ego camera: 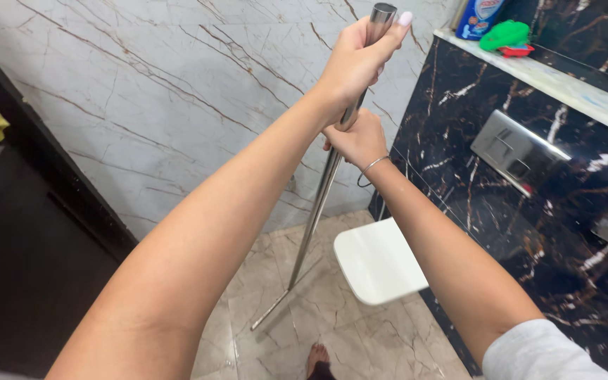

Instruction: The person assembles a metal pole by connecting two sections together. They then move the assembled pole around the bathroom, positioning it near a washing machine and a toilet before placing it into a bucket.

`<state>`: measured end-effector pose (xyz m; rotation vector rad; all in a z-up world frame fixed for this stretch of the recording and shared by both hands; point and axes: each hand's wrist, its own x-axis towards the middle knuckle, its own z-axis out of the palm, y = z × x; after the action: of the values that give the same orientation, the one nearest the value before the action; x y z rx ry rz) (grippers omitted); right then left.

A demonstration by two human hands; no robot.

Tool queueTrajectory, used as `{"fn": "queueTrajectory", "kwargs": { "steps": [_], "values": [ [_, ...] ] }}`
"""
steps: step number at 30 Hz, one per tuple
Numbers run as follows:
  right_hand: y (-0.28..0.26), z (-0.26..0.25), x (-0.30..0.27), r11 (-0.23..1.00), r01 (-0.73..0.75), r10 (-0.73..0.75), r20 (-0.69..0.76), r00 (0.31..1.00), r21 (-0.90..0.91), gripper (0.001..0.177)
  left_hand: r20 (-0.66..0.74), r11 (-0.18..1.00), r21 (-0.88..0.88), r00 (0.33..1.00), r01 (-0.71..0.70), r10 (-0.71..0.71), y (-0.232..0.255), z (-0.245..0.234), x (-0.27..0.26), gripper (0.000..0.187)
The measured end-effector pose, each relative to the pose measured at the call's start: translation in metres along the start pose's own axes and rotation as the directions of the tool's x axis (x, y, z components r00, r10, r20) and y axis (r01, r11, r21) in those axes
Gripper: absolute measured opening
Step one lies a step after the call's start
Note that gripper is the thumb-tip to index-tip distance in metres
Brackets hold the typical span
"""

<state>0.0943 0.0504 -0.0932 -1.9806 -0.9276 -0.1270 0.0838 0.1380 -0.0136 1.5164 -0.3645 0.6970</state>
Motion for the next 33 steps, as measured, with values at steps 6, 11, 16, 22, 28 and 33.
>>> {"fn": "queueTrajectory", "kwargs": {
  "steps": [6, 11, 16, 22, 28, 33],
  "values": [
    [0.06, 0.022, 0.093, 0.998, 0.062, -0.062, -0.029, 0.998, -0.018, 0.037, 0.078, 1.0, 0.014, 0.997, 0.003, -0.004, -0.059, -0.036, 0.071, 0.041],
    [0.12, 0.017, 0.162, 0.995, 0.037, -0.04, -0.034, 0.999, -0.096, 0.039, 0.088, 0.999, -0.032, 0.996, -0.013, 0.015, -0.13, -0.039, 0.14, 0.039],
    [0.174, 0.003, 0.211, 0.996, -0.092, 0.092, -0.041, 0.995, -0.002, 0.033, 0.065, 0.999, 0.028, 0.998, -0.021, 0.019, -0.213, -0.022, 0.204, 0.029],
    [0.235, -0.008, 0.254, 0.983, -0.146, 0.133, -0.123, 0.983, -0.107, 0.031, 0.19, 0.988, -0.11, 0.974, -0.107, 0.126, -0.308, -0.001, 0.267, 0.03],
    [0.294, -0.008, 0.302, 0.926, -0.275, 0.24, -0.16, 0.958, -0.259, 0.031, 0.194, 1.0, 0.024, 0.981, -0.01, 0.006, -0.366, 0.002, 0.304, 0.03],
    [0.324, -0.004, 0.352, 0.894, -0.293, 0.254, -0.155, 0.955, -0.34, 0.029, 0.18, 0.985, -0.154, 0.978, -0.078, 0.105, -0.409, -0.013, 0.344, 0.029]
  ]
}}
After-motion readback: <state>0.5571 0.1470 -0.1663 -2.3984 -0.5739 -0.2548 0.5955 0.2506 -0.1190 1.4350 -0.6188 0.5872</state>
